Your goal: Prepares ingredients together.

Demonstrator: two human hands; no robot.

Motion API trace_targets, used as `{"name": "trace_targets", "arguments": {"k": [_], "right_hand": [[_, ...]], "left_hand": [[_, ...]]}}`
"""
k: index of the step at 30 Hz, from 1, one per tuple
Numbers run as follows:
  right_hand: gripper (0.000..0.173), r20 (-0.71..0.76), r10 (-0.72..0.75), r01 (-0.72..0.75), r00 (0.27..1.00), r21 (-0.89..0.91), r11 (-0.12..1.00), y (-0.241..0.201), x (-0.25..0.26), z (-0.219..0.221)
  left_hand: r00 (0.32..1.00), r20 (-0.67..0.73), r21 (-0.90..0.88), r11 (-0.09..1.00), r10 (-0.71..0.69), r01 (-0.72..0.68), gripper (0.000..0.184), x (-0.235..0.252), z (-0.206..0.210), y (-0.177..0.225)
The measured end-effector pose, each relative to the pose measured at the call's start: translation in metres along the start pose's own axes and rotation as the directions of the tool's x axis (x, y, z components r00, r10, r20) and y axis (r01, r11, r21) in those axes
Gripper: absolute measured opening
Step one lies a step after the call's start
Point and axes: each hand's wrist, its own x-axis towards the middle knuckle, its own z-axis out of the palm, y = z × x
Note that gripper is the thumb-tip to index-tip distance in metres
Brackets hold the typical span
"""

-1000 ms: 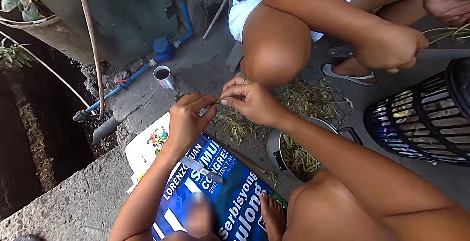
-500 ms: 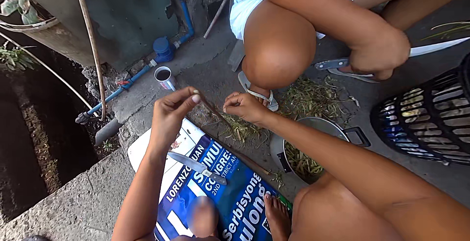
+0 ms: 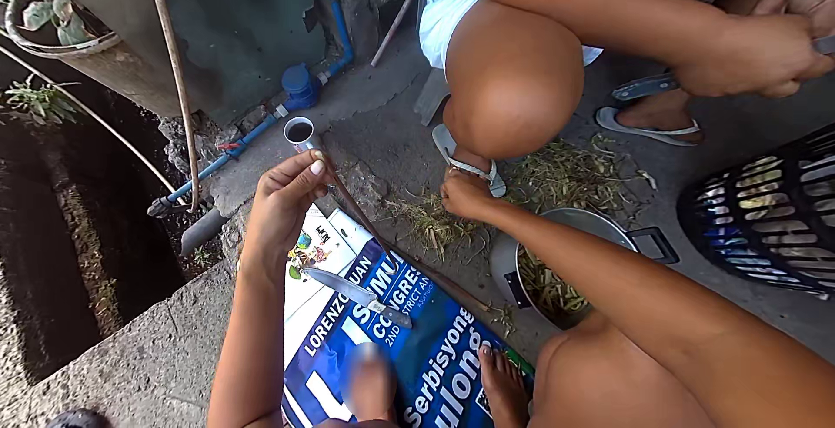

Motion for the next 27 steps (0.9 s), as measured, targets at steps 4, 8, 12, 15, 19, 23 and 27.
{"name": "trace_targets", "arguments": {"k": [4, 8, 12, 15, 19, 23, 27], "right_hand": [[0.031, -0.174, -0.169, 0.193, 0.97, 0.137, 0.972, -0.022, -0.019, -0.018], [0.012, -0.653, -0.376, 0.545, 0.657, 0.067, 0.836, -0.039, -0.051, -0.036], [0.018, -0.831, -0.433, 0.753, 0.35, -0.026, 0.657, -0.059, -0.078, -0.05], [0.015, -0.857, -0.32, 0.763, 0.405, 0.124, 0.634, -0.073, -0.096, -0.049], [0.014, -0.823, -0.21, 0.728, 0.529, 0.312, 0.611, -0.08, -0.106, -0.053], [0.007, -0.821, -0.206, 0.731, 0.533, 0.324, 0.601, -0.081, -0.107, -0.054], [0.004, -0.814, -0.196, 0.713, 0.547, 0.33, 0.619, -0.08, -0.106, -0.053]], "left_hand": [[0.995, 0.064, -0.035, 0.997, -0.07, 0.072, 0.023, 0.004, 0.0, -0.005], [0.98, 0.139, -0.067, 0.986, -0.14, 0.151, 0.024, 0.007, 0.002, -0.01], [0.974, 0.142, -0.055, 0.981, -0.178, 0.187, 0.023, 0.009, 0.012, -0.015], [0.984, 0.106, 0.013, 0.989, -0.145, 0.144, 0.021, 0.006, 0.026, -0.016], [0.994, 0.09, 0.165, 0.985, -0.057, 0.041, 0.016, -0.001, 0.043, -0.012], [0.996, 0.081, 0.298, 0.952, 0.045, -0.067, 0.013, -0.008, 0.055, -0.011], [0.991, 0.057, 0.375, 0.917, 0.122, -0.134, 0.012, -0.012, 0.063, -0.012]]}}
